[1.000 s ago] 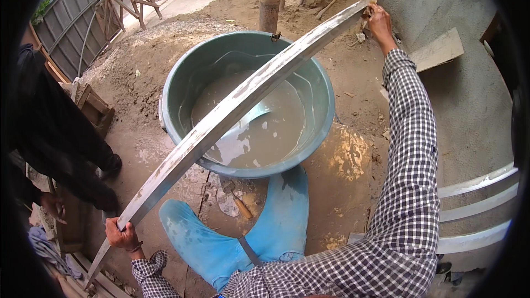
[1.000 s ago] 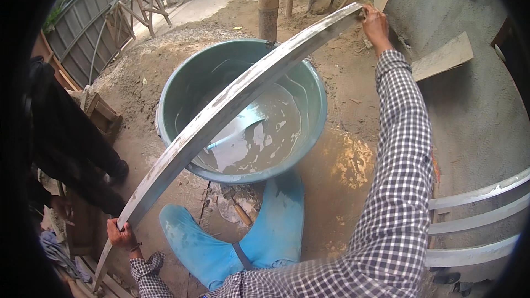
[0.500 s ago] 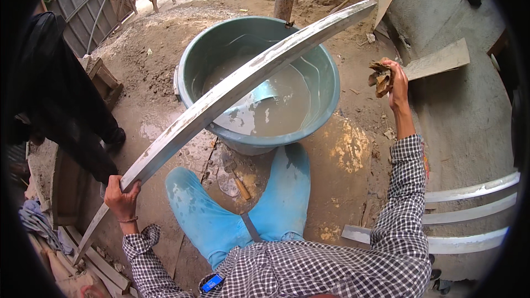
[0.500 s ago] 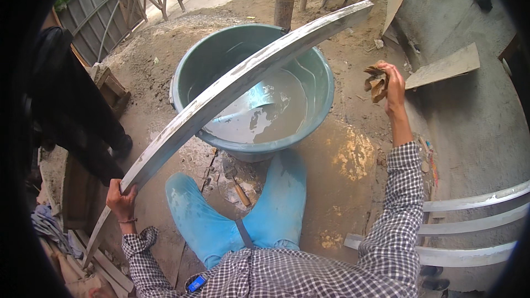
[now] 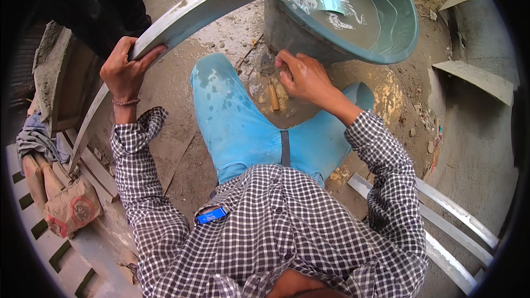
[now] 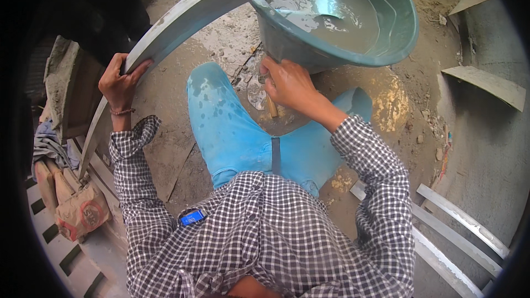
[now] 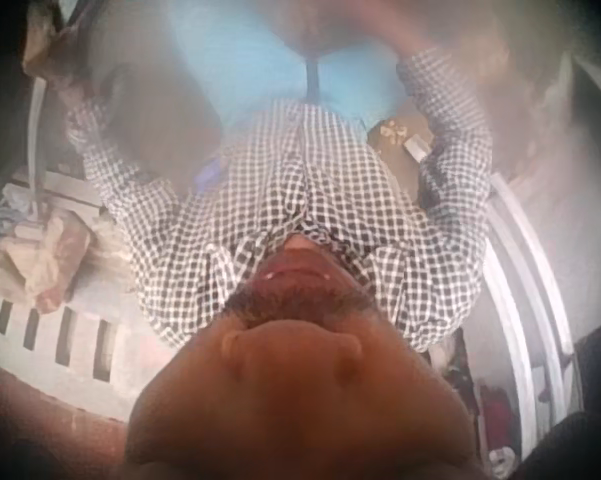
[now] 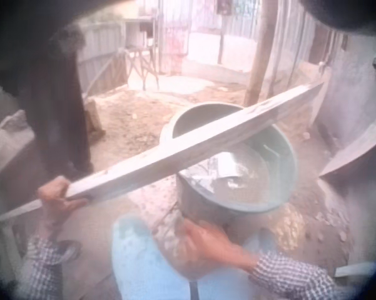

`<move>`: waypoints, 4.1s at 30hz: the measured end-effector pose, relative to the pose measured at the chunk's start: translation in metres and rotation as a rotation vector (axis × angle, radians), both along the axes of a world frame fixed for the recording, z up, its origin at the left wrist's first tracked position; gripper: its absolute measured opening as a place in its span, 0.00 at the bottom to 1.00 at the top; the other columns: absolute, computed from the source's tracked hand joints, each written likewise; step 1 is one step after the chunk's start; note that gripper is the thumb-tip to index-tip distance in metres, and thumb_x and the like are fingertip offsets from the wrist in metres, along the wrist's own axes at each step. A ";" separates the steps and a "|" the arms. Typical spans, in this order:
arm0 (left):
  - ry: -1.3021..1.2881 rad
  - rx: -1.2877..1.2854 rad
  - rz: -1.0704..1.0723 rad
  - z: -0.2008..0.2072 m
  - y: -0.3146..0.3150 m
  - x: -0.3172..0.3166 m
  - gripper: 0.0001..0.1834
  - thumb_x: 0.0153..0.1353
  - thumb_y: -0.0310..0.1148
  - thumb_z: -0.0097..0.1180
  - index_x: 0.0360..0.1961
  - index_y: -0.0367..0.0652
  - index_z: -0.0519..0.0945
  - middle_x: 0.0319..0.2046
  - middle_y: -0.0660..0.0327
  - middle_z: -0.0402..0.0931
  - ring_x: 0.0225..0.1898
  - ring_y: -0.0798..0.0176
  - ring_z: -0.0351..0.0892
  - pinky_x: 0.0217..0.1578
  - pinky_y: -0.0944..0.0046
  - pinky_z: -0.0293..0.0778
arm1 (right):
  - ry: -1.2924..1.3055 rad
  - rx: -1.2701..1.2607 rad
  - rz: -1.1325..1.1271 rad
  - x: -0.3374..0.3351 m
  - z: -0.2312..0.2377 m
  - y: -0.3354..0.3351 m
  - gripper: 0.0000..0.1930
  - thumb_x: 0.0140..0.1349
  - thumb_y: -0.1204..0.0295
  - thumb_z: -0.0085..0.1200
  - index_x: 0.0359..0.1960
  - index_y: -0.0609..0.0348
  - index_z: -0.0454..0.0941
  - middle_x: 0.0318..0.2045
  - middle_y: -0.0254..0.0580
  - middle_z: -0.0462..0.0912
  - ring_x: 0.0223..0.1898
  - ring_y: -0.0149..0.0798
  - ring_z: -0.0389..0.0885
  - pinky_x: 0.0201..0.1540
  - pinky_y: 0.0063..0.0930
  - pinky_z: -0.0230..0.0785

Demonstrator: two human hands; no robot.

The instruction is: The person cleans a long metal strip by scraping it with a trowel and wiping it with a cloth while using water from a bucket. The person repeatedly dips the cloth in water and scrubs the strip's surface, then places the cleaned strip aside.

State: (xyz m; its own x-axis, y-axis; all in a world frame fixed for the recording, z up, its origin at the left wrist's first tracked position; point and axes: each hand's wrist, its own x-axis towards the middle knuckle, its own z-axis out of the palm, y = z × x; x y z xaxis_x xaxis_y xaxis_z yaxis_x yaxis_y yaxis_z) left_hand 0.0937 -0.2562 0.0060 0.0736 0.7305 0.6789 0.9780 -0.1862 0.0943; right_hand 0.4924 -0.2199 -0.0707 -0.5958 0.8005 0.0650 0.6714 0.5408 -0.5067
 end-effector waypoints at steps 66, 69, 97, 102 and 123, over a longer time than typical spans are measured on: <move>-0.166 -0.175 0.060 0.004 0.064 0.072 0.28 0.52 0.61 0.73 0.30 0.47 0.78 0.25 0.58 0.82 0.29 0.50 0.86 0.29 0.51 0.78 | -1.034 0.643 -0.170 0.042 0.199 0.049 0.19 0.66 0.74 0.54 0.57 0.66 0.70 0.19 0.42 0.83 0.19 0.39 0.85 0.19 0.29 0.73; -0.141 -0.135 0.043 -0.001 0.065 0.075 0.29 0.51 0.61 0.73 0.30 0.47 0.77 0.24 0.57 0.82 0.28 0.49 0.85 0.29 0.51 0.78 | -0.986 0.510 -0.162 0.051 0.209 0.048 0.19 0.64 0.75 0.54 0.57 0.66 0.70 0.18 0.42 0.82 0.20 0.38 0.86 0.19 0.29 0.73; -0.104 -0.146 0.065 0.003 0.063 0.070 0.28 0.52 0.59 0.73 0.32 0.46 0.77 0.26 0.56 0.82 0.30 0.48 0.84 0.30 0.50 0.76 | -1.039 0.499 -0.242 0.064 0.232 0.038 0.16 0.62 0.75 0.54 0.51 0.65 0.70 0.22 0.49 0.85 0.28 0.46 0.89 0.31 0.39 0.77; -0.109 -0.128 0.042 0.001 0.067 0.076 0.29 0.52 0.60 0.73 0.32 0.46 0.76 0.26 0.56 0.82 0.30 0.47 0.84 0.30 0.50 0.76 | -1.000 0.484 -0.349 0.095 0.232 0.049 0.15 0.61 0.77 0.53 0.50 0.63 0.70 0.21 0.48 0.84 0.26 0.49 0.88 0.30 0.42 0.78; -0.045 -0.083 0.053 -0.007 0.067 0.074 0.31 0.52 0.61 0.72 0.30 0.44 0.74 0.26 0.55 0.79 0.29 0.47 0.82 0.30 0.49 0.75 | -1.007 0.484 -0.503 0.169 0.237 0.096 0.21 0.63 0.71 0.51 0.57 0.67 0.71 0.23 0.57 0.86 0.27 0.56 0.89 0.31 0.48 0.79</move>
State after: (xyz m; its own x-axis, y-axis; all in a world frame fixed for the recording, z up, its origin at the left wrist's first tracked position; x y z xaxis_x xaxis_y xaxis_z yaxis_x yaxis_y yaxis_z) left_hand 0.1673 -0.1894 -0.0006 0.0043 0.7866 0.6174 0.9806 -0.1242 0.1514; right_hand 0.6619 -0.1240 0.1661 -0.1826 0.9772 0.1086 0.8356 0.0960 0.5409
